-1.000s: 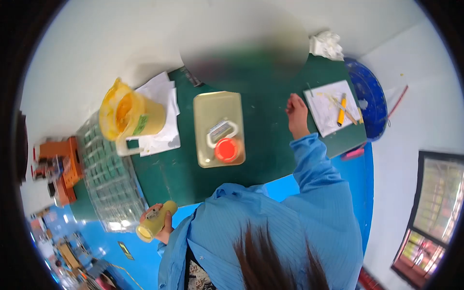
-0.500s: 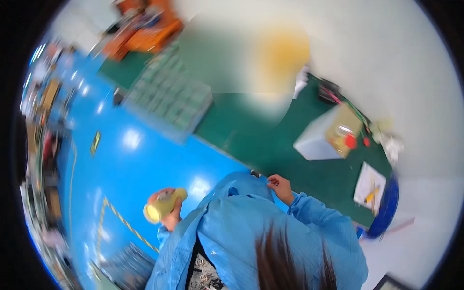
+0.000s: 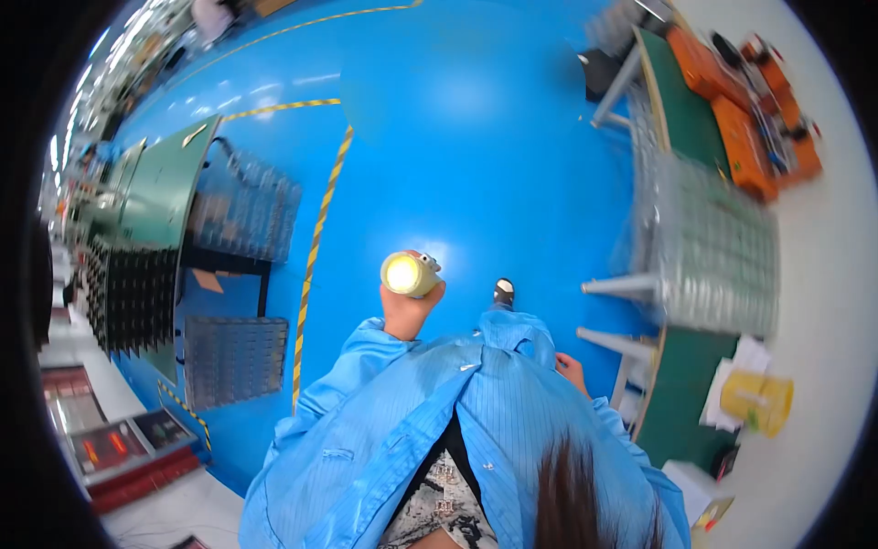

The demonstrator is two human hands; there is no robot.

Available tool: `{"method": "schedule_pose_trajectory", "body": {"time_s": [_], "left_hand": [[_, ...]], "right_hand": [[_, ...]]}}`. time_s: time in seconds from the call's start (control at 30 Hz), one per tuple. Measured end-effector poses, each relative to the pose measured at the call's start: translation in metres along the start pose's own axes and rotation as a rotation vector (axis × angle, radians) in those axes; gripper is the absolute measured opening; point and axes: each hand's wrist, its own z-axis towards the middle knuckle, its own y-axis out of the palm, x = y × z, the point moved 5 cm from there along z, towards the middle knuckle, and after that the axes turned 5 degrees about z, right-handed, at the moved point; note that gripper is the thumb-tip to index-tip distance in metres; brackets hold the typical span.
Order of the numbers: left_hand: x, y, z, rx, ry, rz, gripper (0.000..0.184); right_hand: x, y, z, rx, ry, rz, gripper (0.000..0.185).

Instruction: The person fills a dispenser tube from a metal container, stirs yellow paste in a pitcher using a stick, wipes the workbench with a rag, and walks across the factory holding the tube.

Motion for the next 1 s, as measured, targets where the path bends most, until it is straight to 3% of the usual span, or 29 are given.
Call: {"method": "schedule_pose_trajectory", "body": {"time_s": [0.13,0.27,0.43,0.53,0.63,0.77,0.83,0.93,1.0], "left_hand": [[-0.019,-0.063,0.076,0.193,0.002,0.016,0.050],[-0.060,-0.129,0.178,0.317,0.099,0.033,0.045],[-0.096,-0.237,0.300,0.471,-0.036,0.086,0.042],[-0.110,-0.306,0.359,0.647,-0.054,0.120,0.041],[-0.133,-0.372,0.403,0.832,-0.119,0.132,0.040],[-0.193,-0.452,0.482,0.991,-0.239,0.074,0.043],[-0.217,-0.498,0.543,1.028,-0.209,0.150,0.043],[-0.235,-0.574,0.641,0.985,-0.233,0.223,0.042],[-0.250,-0.624,0.729,0.936,-0.225,0.146,0.042]], "right_hand": [[-0.045,0.052,0.133,-0.111,0.003,-0.119,0.025],[-0.134,0.144,0.267,-0.245,-0.109,-0.293,0.019],[-0.261,0.294,0.441,-0.273,-0.328,-0.395,0.018],[-0.349,0.378,0.505,-0.592,-0.385,-0.663,0.022],[-0.411,0.461,0.588,-0.887,-0.215,-0.903,0.019],[-0.510,0.589,0.739,-0.699,-0.261,-1.027,0.017],[-0.553,0.645,0.811,-0.486,-0.375,-0.989,0.017],[-0.600,0.701,0.867,-0.405,-0.331,-0.793,0.016],[-0.611,0.716,0.900,-0.517,-0.623,-0.763,0.016]]}}
